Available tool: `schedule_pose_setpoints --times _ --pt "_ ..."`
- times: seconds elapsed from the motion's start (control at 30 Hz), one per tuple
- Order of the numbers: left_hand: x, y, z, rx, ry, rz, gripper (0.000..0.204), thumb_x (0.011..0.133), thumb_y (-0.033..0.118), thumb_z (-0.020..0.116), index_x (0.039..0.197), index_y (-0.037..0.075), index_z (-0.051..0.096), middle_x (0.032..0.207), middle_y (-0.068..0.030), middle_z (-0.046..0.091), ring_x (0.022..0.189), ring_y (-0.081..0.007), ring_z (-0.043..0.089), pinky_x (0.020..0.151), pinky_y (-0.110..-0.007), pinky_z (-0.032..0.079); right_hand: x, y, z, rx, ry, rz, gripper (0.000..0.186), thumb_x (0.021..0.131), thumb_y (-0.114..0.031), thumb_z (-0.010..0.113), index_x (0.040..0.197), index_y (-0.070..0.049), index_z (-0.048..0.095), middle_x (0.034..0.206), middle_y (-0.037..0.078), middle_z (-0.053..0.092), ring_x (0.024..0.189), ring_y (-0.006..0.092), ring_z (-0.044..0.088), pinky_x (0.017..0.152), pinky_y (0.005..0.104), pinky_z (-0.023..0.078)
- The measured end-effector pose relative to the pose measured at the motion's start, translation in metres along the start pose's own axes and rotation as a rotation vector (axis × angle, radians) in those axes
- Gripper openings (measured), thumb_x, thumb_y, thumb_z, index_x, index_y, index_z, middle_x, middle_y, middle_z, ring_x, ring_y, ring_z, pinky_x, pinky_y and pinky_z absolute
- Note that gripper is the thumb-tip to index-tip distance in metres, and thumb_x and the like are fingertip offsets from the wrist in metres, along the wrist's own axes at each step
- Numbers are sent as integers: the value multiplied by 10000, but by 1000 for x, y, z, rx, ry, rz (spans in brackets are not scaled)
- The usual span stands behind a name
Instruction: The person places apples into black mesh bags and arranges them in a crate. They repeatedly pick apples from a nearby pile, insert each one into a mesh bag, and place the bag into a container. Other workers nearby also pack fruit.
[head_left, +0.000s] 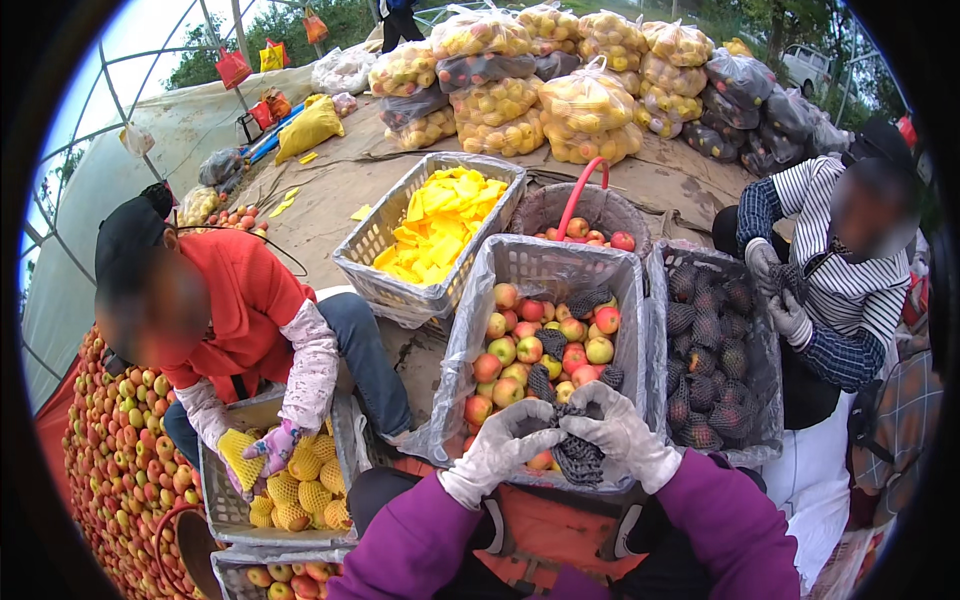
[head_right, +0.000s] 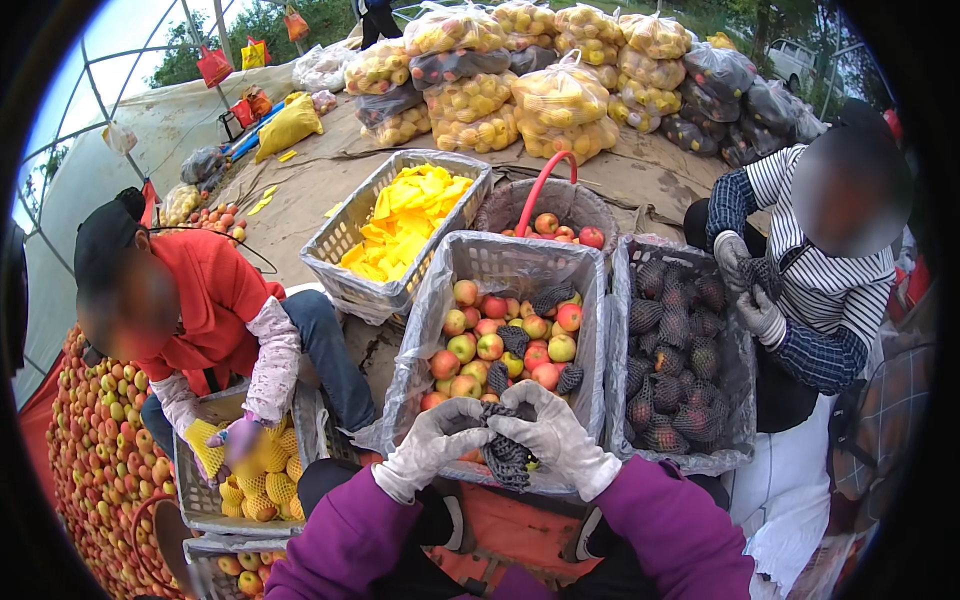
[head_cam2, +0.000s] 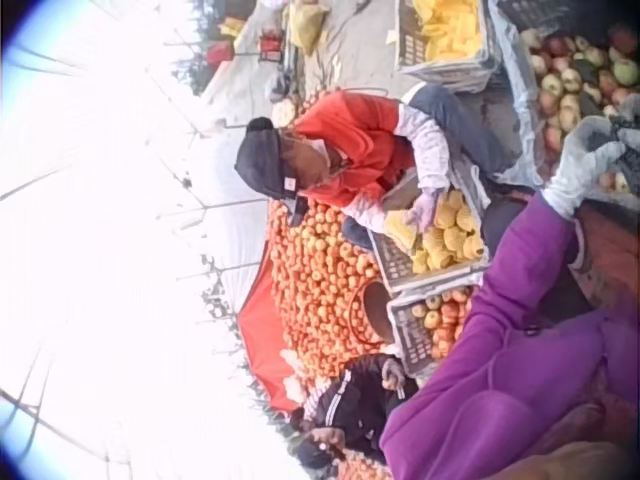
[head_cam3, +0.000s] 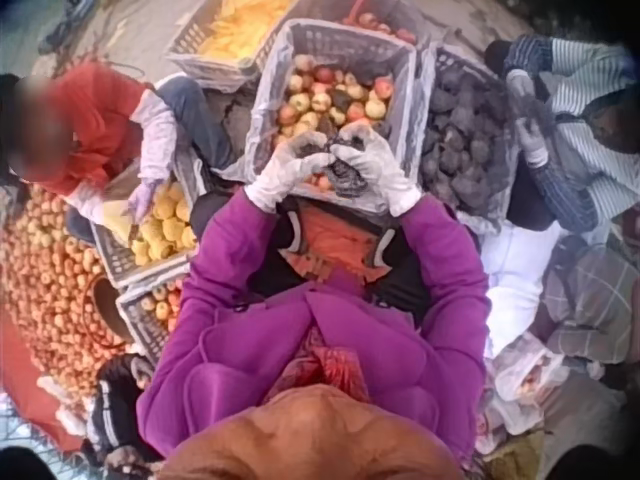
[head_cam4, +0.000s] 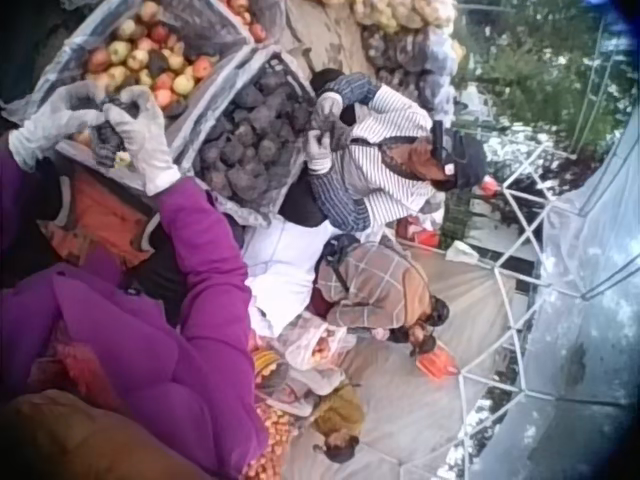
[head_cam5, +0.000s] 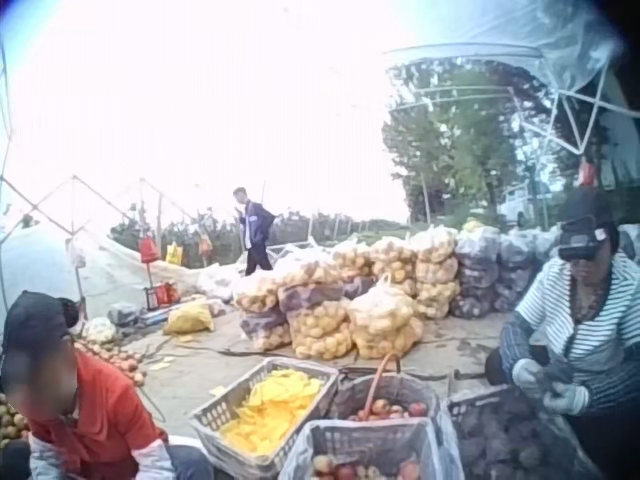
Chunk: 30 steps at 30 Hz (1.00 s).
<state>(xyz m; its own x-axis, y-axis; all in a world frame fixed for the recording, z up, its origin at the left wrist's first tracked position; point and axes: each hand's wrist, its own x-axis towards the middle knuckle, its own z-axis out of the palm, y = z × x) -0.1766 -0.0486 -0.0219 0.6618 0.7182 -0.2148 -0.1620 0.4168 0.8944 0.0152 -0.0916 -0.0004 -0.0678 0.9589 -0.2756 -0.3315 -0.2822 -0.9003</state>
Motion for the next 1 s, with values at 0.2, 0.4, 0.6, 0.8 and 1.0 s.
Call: schedule_pose_setpoints --times 0.2,0.4,0.6,0.8,1.0 --pt "2 -4 5 164 -16 51 360 827 56 695 1152 13 545 951 -6 584 877 -77 559 813 -238 484 4 5 -10 74 26 -18 197 844 -154 710 959 -77 570 899 -31 567 836 58 542 767 230 457" --pt "-1 2 -2 14 45 -17 360 848 58 659 1183 -1 542 1017 -15 572 943 -83 541 860 -237 451 8 7 -12 19 21 -94 245 888 -269 669 990 -67 575 910 -34 559 868 51 518 804 219 430" --pt "-3 10 7 -342 -20 247 297 869 -10 565 1161 31 531 1062 -50 569 1041 -145 551 892 -270 448 9 6 -10 40 5 -88 285 889 -292 667 1026 -62 568 927 -34 555 886 51 512 817 212 420" --pt "0 7 10 321 254 338 233 815 -8 643 1044 16 605 993 -60 570 968 -172 572 815 -294 480 8 -1 -8 -69 71 -206 260 893 -248 664 1032 -56 556 925 -20 559 876 60 520 808 226 430" --pt "0 11 19 935 329 714 290 696 52 776 964 64 668 906 -71 651 838 -228 615 727 -330 504 12 12 -10 -175 86 -292 236 879 -206 679 1025 -76 548 949 -6 558 885 81 526 817 241 432"
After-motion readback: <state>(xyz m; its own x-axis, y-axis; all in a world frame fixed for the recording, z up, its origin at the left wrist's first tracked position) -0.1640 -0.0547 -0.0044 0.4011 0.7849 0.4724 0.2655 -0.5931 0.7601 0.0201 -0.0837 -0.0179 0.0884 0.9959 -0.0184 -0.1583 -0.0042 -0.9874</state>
